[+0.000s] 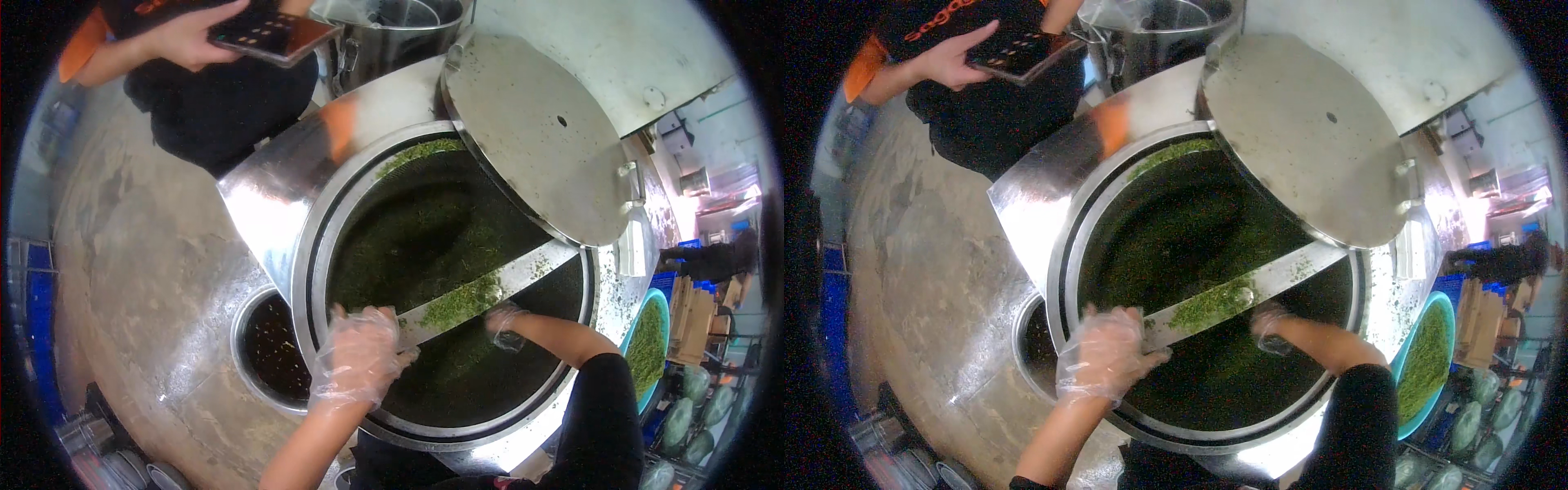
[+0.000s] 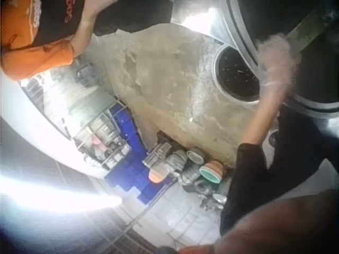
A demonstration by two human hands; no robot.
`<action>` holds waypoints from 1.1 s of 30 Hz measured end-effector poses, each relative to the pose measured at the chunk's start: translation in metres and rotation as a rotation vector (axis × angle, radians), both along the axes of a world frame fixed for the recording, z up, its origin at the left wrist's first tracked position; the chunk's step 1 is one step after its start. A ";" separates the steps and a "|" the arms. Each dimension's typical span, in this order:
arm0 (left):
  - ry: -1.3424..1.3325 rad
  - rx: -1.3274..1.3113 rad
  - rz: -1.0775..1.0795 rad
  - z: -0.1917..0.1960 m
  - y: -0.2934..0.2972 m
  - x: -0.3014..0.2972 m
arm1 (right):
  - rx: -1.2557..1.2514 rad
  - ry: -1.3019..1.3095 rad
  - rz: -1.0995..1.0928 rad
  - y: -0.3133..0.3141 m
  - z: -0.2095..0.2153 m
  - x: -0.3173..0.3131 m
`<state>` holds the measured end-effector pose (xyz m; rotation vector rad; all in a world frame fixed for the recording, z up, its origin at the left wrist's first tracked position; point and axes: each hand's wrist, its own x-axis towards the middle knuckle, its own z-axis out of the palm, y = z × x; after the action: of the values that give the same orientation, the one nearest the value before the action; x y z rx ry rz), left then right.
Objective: The person scoops green chopped vegetables from a large blue basin into a metal processing machine using a metal scoop. They then use gloved hands to push the vegetables into the machine's rotating blades. The person repeats this process, transferring the vegetables from the basin to the machine and then back to the basin.
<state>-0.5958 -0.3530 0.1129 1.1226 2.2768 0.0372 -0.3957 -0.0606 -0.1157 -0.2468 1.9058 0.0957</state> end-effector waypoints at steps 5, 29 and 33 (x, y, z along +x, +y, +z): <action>0.139 0.116 -0.080 -0.011 0.001 -0.009 | -0.183 0.145 -0.041 0.019 -0.053 0.035; 0.168 -0.140 -0.271 0.014 0.026 -0.037 | -0.352 0.141 -0.092 -0.027 -0.234 0.100; 0.144 -0.127 -0.279 0.010 0.039 -0.044 | -0.433 -0.013 0.023 -0.015 -0.132 0.048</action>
<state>-0.6398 -0.3144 0.1232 1.4017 2.1880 -0.3036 -0.3477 -0.0752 -0.2474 -0.5590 1.8945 -0.3067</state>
